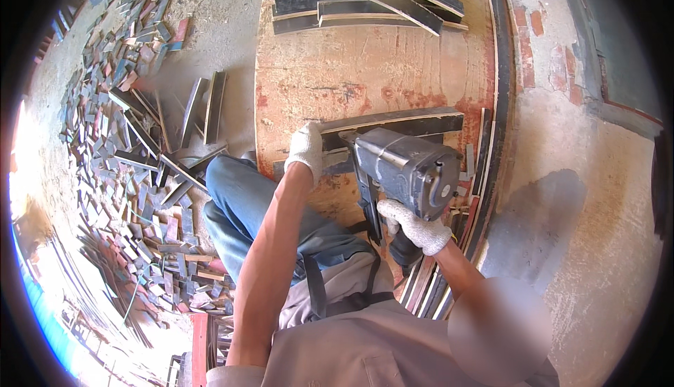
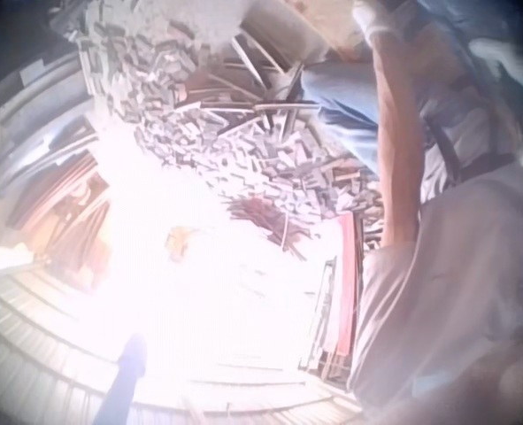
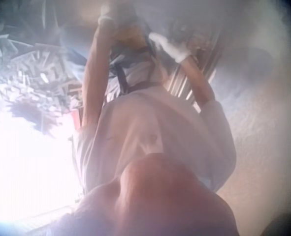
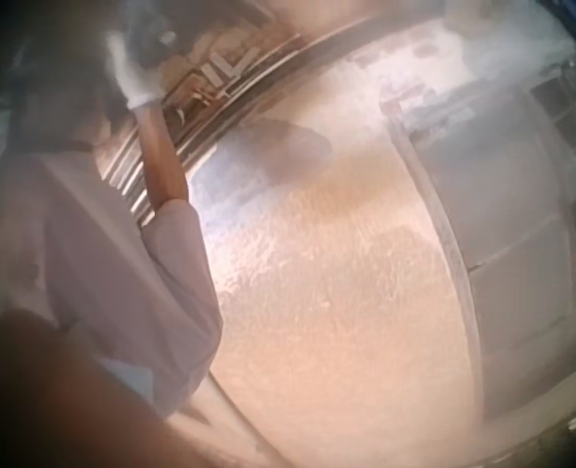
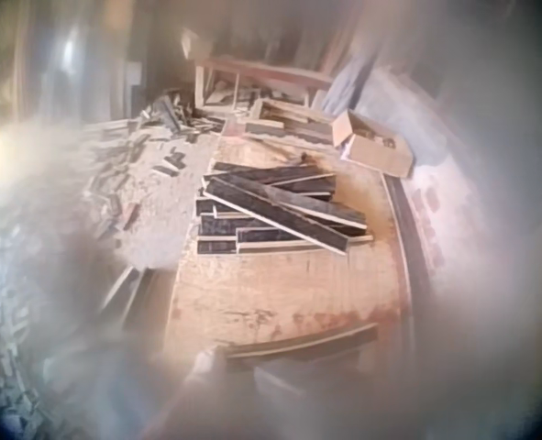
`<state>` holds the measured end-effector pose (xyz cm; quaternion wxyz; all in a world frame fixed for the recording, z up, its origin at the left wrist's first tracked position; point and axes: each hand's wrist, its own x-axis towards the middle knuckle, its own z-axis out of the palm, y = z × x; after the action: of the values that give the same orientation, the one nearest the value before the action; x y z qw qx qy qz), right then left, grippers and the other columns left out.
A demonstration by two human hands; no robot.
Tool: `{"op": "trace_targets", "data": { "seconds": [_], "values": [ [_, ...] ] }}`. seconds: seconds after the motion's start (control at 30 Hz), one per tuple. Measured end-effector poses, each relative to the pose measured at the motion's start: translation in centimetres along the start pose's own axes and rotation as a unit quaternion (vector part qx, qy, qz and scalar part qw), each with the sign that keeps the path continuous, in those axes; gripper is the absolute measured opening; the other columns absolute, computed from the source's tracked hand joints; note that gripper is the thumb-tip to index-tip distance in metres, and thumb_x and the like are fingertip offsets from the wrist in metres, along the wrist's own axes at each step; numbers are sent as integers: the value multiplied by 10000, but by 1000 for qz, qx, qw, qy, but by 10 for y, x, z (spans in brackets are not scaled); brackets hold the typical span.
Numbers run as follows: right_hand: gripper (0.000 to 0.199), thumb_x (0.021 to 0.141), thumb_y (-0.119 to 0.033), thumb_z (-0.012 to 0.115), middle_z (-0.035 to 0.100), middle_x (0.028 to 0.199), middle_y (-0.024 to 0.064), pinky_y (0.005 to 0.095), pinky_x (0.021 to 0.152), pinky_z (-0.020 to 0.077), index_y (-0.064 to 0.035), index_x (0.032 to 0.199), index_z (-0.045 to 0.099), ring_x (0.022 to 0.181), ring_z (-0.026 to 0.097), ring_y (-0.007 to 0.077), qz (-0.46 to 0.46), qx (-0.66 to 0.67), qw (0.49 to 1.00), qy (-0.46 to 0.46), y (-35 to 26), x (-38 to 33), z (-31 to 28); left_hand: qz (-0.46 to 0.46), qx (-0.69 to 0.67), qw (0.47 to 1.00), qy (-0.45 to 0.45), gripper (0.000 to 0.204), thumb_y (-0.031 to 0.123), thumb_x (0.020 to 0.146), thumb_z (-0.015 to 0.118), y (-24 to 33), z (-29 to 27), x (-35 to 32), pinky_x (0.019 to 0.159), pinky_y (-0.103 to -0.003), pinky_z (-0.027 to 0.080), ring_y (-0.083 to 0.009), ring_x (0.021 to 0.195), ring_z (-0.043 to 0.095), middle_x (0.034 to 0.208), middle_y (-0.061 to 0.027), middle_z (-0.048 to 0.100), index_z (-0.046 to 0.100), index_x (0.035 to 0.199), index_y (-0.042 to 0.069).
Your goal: The person sits on the floor and repeatedly places thin wooden planks onto a larger wooden board, then uses a nail gun to fasten them in place. The person handles the planks one at a time, aligning them before nailing.
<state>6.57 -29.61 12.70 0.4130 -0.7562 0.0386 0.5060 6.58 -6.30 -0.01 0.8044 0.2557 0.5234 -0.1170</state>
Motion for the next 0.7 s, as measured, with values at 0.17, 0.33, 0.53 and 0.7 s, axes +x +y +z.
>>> {"op": "trace_targets", "data": {
  "seconds": [0.17, 0.33, 0.53, 0.7],
  "values": [
    [357, 942, -343, 736, 688, 956, 38, 342, 695, 537, -71, 1165, 672, 766, 627, 122, -101, -68, 992, 40, 8, 10, 5, -15, 4, 1000, -15, 335, 260, 950, 499, -6, -5, 11, 641, -473, 647, -317, 770, 723, 937, -181, 700, 632, 1127, 8],
    [407, 904, -302, 757, 698, 1138, 108, 417, 837, 541, -84, 1229, 647, 969, 680, 235, -85, 75, 989, 100, 70, -15, 24, 83, 88, 993, 7, 345, 300, 961, 540, -3, -13, 4, 613, -423, 640, -293, 766, 722, 997, -163, 708, 661, 1133, 27],
    [810, 789, -320, 772, 703, 1013, 258, 516, 825, 558, -50, 1458, 405, 918, 675, 478, -154, -210, 954, 149, 42, -45, 49, 321, 132, 934, 88, 386, 349, 969, 575, 75, -106, -22, 635, -401, 642, -289, 883, 719, 1034, -111, 707, 674, 1186, 46],
    [590, 791, -345, 738, 703, 870, 258, 514, 767, 558, -14, 1253, 579, 831, 696, 446, -129, -349, 928, 27, 39, -40, 53, 493, 327, 761, 267, 496, 436, 1013, 470, 132, -357, -53, 705, -406, 619, -310, 990, 710, 1176, -161, 675, 517, 1374, 100]
  ]
}}
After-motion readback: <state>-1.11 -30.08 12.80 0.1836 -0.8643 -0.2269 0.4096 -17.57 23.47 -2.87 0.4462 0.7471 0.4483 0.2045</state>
